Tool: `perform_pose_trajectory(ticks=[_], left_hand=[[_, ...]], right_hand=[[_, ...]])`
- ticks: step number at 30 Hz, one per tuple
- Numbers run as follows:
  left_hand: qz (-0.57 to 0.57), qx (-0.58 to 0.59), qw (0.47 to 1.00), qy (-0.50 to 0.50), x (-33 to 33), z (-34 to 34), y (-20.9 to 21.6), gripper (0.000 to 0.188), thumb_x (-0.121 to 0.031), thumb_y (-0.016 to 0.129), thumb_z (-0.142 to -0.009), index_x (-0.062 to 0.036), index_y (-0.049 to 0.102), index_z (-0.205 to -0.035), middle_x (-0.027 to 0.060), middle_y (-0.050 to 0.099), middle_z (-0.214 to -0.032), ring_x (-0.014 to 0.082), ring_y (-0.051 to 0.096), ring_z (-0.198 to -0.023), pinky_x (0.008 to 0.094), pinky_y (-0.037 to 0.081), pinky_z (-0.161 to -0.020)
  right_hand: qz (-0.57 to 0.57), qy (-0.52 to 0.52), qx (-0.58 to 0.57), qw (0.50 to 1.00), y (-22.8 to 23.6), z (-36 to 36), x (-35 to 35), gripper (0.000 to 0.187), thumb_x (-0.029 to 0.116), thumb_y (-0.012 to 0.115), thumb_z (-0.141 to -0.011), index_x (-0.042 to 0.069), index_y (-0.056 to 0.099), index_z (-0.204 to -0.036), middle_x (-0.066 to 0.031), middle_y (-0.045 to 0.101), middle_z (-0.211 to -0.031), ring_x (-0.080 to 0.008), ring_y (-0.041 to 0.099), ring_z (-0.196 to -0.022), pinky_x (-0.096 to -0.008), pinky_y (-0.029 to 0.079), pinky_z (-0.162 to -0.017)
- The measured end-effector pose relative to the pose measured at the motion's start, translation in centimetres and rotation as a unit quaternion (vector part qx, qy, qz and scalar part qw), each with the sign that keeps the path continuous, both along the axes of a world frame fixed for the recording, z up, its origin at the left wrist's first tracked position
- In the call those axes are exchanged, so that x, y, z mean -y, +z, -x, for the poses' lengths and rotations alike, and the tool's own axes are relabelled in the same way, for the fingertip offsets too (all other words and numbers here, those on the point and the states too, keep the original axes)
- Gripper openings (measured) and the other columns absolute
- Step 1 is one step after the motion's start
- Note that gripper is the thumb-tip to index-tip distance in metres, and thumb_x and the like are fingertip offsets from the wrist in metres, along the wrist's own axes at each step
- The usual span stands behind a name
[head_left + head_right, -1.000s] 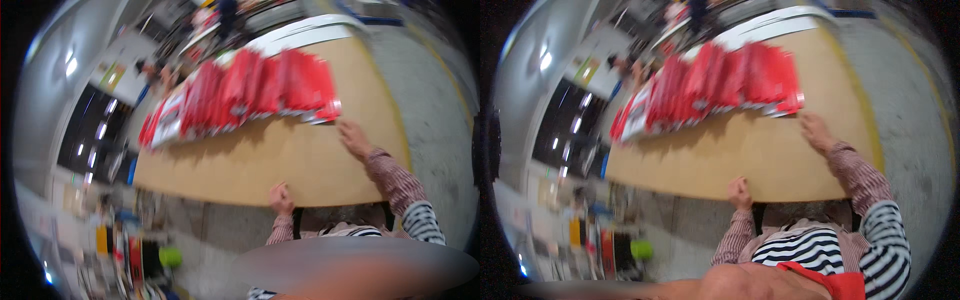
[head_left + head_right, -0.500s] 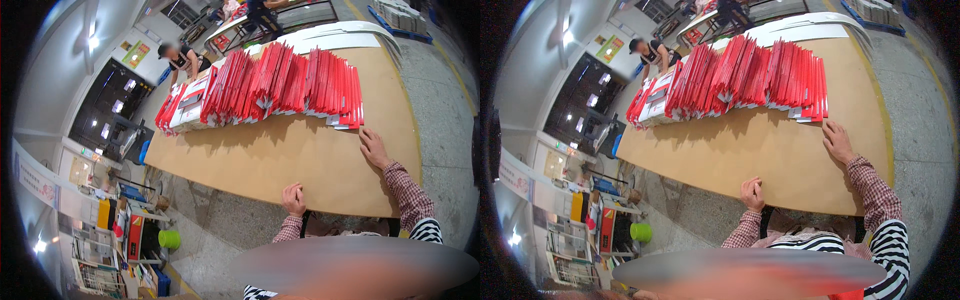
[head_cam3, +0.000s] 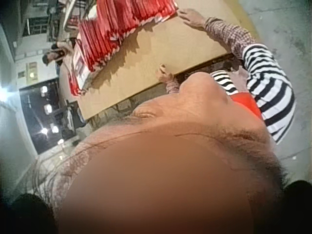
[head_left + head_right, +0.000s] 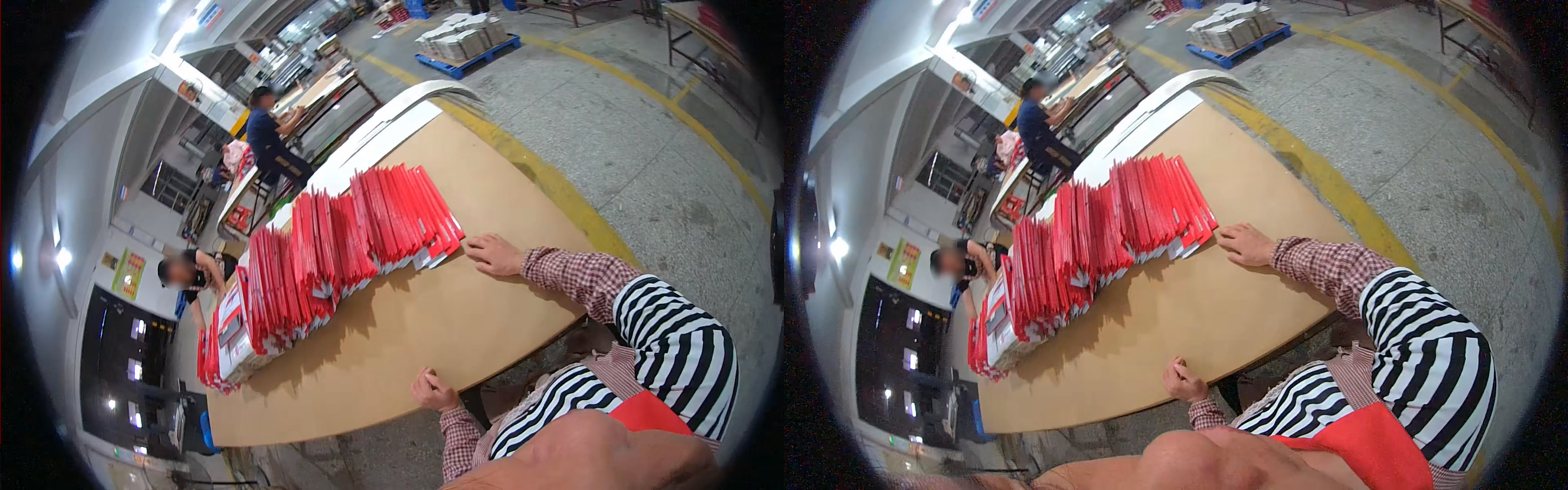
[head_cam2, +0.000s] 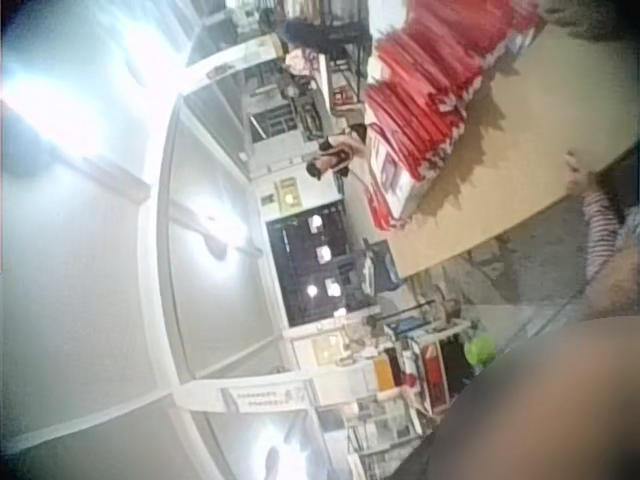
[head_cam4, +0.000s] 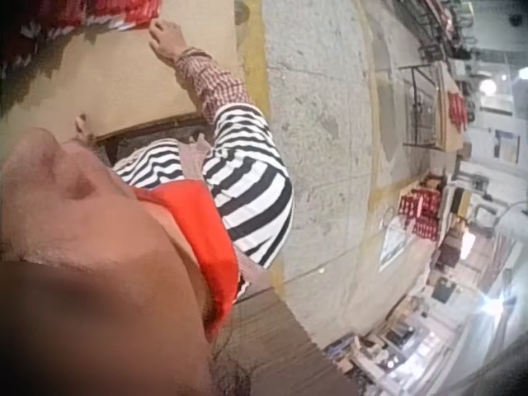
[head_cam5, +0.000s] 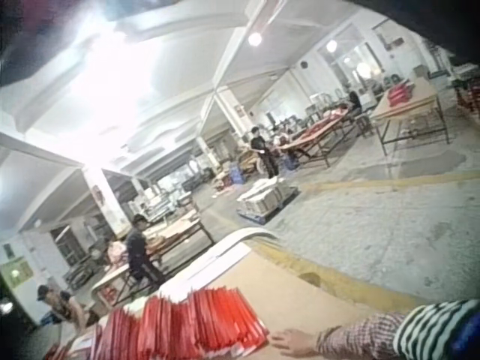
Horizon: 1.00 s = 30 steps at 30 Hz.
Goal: The recorder folds and stacks red and white paper folders onto a pile on a work table.
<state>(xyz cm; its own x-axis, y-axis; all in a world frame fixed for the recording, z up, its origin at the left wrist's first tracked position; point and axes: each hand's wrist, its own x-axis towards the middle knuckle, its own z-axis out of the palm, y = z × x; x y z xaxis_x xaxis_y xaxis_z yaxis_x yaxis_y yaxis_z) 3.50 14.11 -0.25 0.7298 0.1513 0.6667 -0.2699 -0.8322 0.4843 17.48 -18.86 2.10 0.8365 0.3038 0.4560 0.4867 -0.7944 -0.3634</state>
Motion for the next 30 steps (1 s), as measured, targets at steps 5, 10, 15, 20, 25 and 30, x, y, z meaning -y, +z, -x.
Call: perform_pose_trajectory(ticks=[5,10,15,20,25,30], left_hand=[[0.004,-0.005,1.0,0.019,0.2,0.4,1.0,0.021,-0.016,0.049,-0.084,-0.0036,0.065,-0.08,0.0096,0.067,-0.087,0.0287,0.058,-0.079,0.0406,0.045,-0.073],[-0.007,-0.02,1.0,0.01,0.1,0.1,0.9,0.022,-0.017,0.049,-0.085,-0.004,0.066,-0.08,0.0091,0.066,-0.089,0.0287,0.058,-0.082,0.0408,0.045,-0.074],[-0.012,-0.038,0.999,0.026,-0.4,0.0,0.6,0.022,-0.017,0.049,-0.085,-0.0048,0.066,-0.079,0.0097,0.066,-0.089,0.0289,0.058,-0.084,0.0411,0.044,-0.075],[-0.038,-0.053,0.998,0.004,-0.2,0.3,0.7,0.021,-0.017,0.05,-0.085,-0.0048,0.066,-0.079,0.0109,0.064,-0.089,0.03,0.057,-0.085,0.0419,0.044,-0.076],[0.095,-0.031,0.995,0.01,-1.9,-0.1,-2.7,0.02,-0.014,0.049,-0.085,-0.0044,0.066,-0.08,0.0122,0.063,-0.091,0.0311,0.055,-0.086,0.0415,0.045,-0.075],[0.07,-0.188,0.979,0.042,3.0,0.8,6.7,0.015,-0.012,0.052,-0.083,-0.0044,0.064,-0.088,0.0157,0.057,-0.103,0.0332,0.051,-0.093,0.0437,0.044,-0.077]], right_hand=[[-0.004,0.004,0.012,1.0,-0.3,-0.2,-0.3,0.033,0.025,0.052,-0.084,0.006,0.055,-0.111,-0.0158,0.047,-0.126,-0.0311,0.043,-0.119,-0.0447,0.031,-0.102],[-0.003,-0.001,0.012,1.0,-0.6,-0.2,-0.3,0.034,0.026,0.052,-0.084,0.006,0.054,-0.111,-0.0155,0.046,-0.126,-0.0306,0.042,-0.12,-0.0447,0.03,-0.102],[-0.01,0.008,0.01,1.0,0.3,0.2,-0.7,0.033,0.025,0.053,-0.083,0.005,0.051,-0.11,-0.0155,0.045,-0.125,-0.0303,0.042,-0.12,-0.0444,0.03,-0.102],[0.003,-0.002,-0.006,1.0,0.2,0.6,0.0,0.039,0.03,0.053,-0.086,0.005,0.05,-0.116,-0.0174,0.043,-0.131,-0.0316,0.039,-0.124,-0.0455,0.028,-0.104],[0.014,0.012,-0.032,0.999,1.8,0.5,-0.9,0.046,0.033,0.051,-0.088,0.001,0.047,-0.121,-0.0205,0.041,-0.131,-0.0344,0.035,-0.127,-0.0459,0.026,-0.106],[0.018,0.0,-0.065,0.998,2.8,1.3,0.1,0.049,0.031,0.055,-0.084,0.002,0.046,-0.123,-0.0196,0.04,-0.133,-0.0341,0.034,-0.128,-0.0463,0.025,-0.106]])
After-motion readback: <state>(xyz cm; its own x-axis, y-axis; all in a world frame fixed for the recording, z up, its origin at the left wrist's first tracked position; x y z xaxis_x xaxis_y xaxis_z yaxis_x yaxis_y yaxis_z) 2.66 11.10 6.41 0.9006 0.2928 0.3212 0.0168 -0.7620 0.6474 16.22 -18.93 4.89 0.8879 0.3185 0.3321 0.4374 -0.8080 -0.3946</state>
